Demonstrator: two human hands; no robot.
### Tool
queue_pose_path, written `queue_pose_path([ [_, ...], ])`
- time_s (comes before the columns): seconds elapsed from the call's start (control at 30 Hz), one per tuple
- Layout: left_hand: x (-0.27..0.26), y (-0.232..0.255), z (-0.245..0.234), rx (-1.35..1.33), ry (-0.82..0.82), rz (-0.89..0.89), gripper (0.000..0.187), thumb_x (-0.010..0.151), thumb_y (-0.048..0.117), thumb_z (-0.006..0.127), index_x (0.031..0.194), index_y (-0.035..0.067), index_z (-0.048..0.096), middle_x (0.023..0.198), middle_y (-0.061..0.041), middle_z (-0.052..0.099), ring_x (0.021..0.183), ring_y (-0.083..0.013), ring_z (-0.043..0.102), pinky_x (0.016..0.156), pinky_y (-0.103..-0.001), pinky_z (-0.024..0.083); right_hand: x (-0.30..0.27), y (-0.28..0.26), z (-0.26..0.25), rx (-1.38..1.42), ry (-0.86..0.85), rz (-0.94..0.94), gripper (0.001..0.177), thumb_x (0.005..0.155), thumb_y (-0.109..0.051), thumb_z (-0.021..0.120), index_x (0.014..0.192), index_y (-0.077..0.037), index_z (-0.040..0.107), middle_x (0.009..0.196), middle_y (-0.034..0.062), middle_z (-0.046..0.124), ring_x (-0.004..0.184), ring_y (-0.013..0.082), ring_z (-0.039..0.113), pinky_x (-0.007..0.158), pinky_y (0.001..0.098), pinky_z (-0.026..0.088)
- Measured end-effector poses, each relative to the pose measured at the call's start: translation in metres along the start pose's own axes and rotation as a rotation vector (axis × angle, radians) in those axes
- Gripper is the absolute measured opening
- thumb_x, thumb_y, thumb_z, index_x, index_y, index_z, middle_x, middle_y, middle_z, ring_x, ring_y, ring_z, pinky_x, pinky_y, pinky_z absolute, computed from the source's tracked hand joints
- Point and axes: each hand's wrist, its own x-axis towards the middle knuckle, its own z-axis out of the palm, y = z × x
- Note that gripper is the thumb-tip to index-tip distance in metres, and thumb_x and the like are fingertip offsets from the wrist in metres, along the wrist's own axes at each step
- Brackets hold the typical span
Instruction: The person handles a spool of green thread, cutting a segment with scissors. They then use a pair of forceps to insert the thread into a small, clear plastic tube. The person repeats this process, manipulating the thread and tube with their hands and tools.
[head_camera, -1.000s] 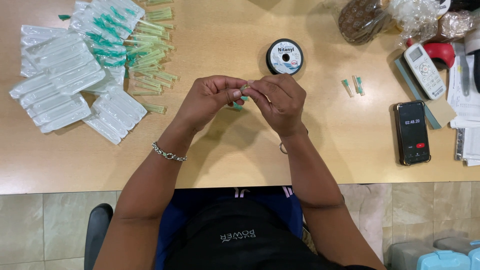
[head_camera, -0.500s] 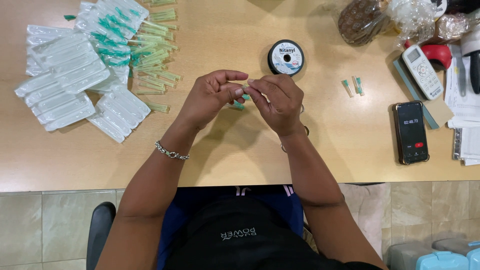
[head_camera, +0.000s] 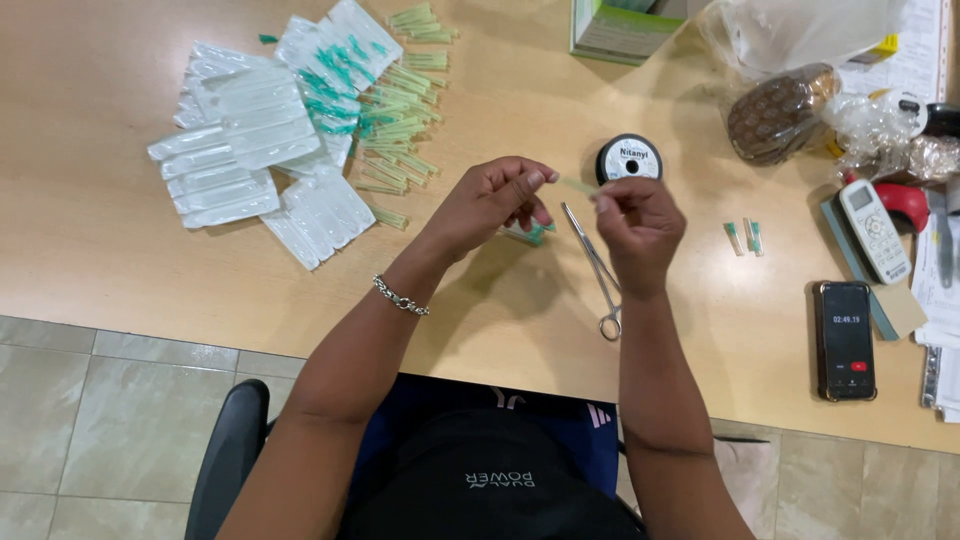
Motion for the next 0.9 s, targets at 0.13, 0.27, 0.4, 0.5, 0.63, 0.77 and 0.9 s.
queue_pose_path([
  [0.13, 0.003, -0.006, -0.012, 0.205, 0.214, 0.12, 0.039, 0.106, 0.044, 0.057, 0.097, 0.012, 0.076, 0.058, -0.007, 0.069, 0.052, -0.0133, 0.066, 0.055, -0.023, 0.051, 0.035, -0.003, 0.022, -0.056, -0.052, -0.031, 0.013, 0.098, 0.002, 0.072, 0.107, 0.006, 0.063, 0.086, 0.016, 0.066, 0.069, 0.0113, 0.05, 0.057, 0.0266, 0.039],
  [0.27, -0.007, 0.006, -0.008, 0.659, 0.462, 0.491, 0.038, 0.105, 0.046, 0.055, 0.083, 0.018, 0.069, 0.056, 0.004, 0.061, 0.051, -0.0125, 0.061, 0.054, -0.027, 0.047, 0.078, 0.006, 0.064, -0.356, -0.184, -0.026, 0.013, 0.1, -0.009, 0.073, 0.11, -0.001, 0.073, 0.102, 0.0144, 0.074, 0.083, 0.0224, 0.068, 0.064, 0.0304, 0.054],
  [0.4, -0.013, 0.017, -0.002, 0.511, 0.481, 0.642, 0.041, 0.107, 0.036, 0.051, 0.079, 0.009, 0.064, 0.053, 0.001, 0.055, 0.045, -0.0091, 0.054, 0.048, -0.024, 0.039, 0.129, 0.037, 0.11, -0.443, -0.289, -0.108, 0.013, 0.101, -0.013, 0.068, 0.109, -0.007, 0.076, 0.106, 0.0055, 0.076, 0.092, 0.015, 0.069, 0.076, 0.0279, 0.055],
  [0.5, -0.013, 0.016, -0.004, 0.442, 0.484, 0.572, 0.041, 0.107, 0.038, 0.051, 0.08, 0.01, 0.065, 0.053, 0.0, 0.056, 0.045, -0.0095, 0.055, 0.049, -0.024, 0.041, 0.154, 0.089, 0.14, -0.533, -0.33, -0.113, 0.013, 0.099, -0.017, 0.068, 0.107, -0.012, 0.077, 0.103, 0.002, 0.078, 0.085, 0.0163, 0.071, 0.076, 0.0309, 0.056],
  [0.63, -0.01, 0.016, -0.005, 0.357, 0.496, 0.499, 0.039, 0.107, 0.035, 0.051, 0.079, 0.01, 0.063, 0.05, 0.0, 0.054, 0.045, -0.0102, 0.058, 0.052, -0.024, 0.044, 0.16, 0.105, 0.162, -0.499, -0.363, 0.036, 0.014, 0.094, -0.021, 0.067, 0.104, -0.021, 0.077, 0.103, -0.0042, 0.078, 0.088, 0.0134, 0.07, 0.075, 0.0312, 0.053],
  [0.77, -0.011, 0.016, -0.004, 0.341, 0.488, 0.474, 0.04, 0.107, 0.037, 0.05, 0.08, 0.011, 0.064, 0.052, 0.0, 0.055, 0.047, -0.0089, 0.057, 0.053, -0.023, 0.044, 0.16, 0.123, 0.164, -0.552, -0.386, 0.022, 0.017, 0.093, -0.025, 0.071, 0.106, -0.024, 0.081, 0.106, -0.0058, 0.079, 0.092, 0.0137, 0.072, 0.075, 0.033, 0.055],
  [0.9, -0.01, 0.019, -0.006, 0.373, 0.509, 0.502, 0.041, 0.107, 0.037, 0.05, 0.079, 0.01, 0.064, 0.052, -0.001, 0.056, 0.047, -0.0087, 0.053, 0.052, -0.024, 0.042, 0.162, 0.121, 0.147, -0.547, -0.391, -0.158, 0.017, 0.096, -0.019, 0.074, 0.111, -0.02, 0.082, 0.107, -0.001, 0.079, 0.094, 0.0187, 0.074, 0.074, 0.0344, 0.057],
])
